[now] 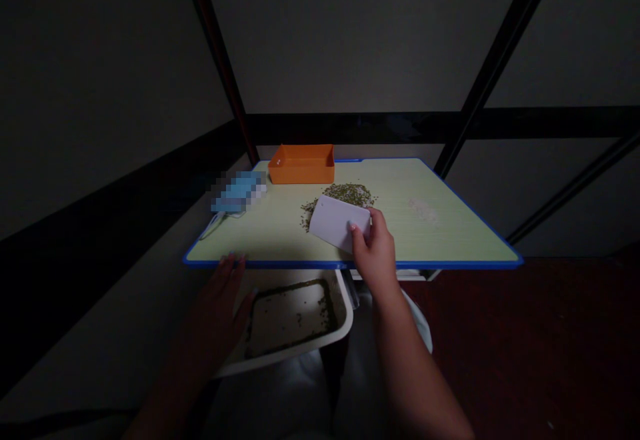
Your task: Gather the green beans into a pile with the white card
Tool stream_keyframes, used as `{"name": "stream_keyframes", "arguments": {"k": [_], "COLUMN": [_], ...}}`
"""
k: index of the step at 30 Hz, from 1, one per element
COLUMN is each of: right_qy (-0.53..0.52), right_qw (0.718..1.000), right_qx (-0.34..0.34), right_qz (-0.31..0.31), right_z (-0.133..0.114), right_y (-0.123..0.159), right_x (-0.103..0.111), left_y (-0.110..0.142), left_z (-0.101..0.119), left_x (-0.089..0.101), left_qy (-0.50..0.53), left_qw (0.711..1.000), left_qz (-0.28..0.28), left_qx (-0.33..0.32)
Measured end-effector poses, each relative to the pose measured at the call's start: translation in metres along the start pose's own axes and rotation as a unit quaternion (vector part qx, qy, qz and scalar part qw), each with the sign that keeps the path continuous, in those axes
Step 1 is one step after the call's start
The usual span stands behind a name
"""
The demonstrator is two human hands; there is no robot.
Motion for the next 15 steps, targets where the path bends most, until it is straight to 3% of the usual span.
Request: {"name": "stream_keyframes", "arguments": {"k": [15], "right_qy": [-0.005], "right_qw": [1.000], "right_qx": [0.004], "right_qz": [-0.014], "right_z": [-0.0044], "right_y": [0.0008], "right_x": [-0.0093], "left_y": [0.0016], "left_z": [-0.0008], "left_x": [-0.0026], "left_qy": [-0.008], "left_qw": [1.000], "left_qz": [0.022], "left_qx": [-0.007]}}
Point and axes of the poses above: each hand's wrist, its own y-axis away from the middle knuckle, its own x-axis out of the back of the hand, z = x × y, the point moved 3 cm from there along -y, towards the middle knuckle, and after that the axes turned 4 degrees about -x, right-handed, at the moved point
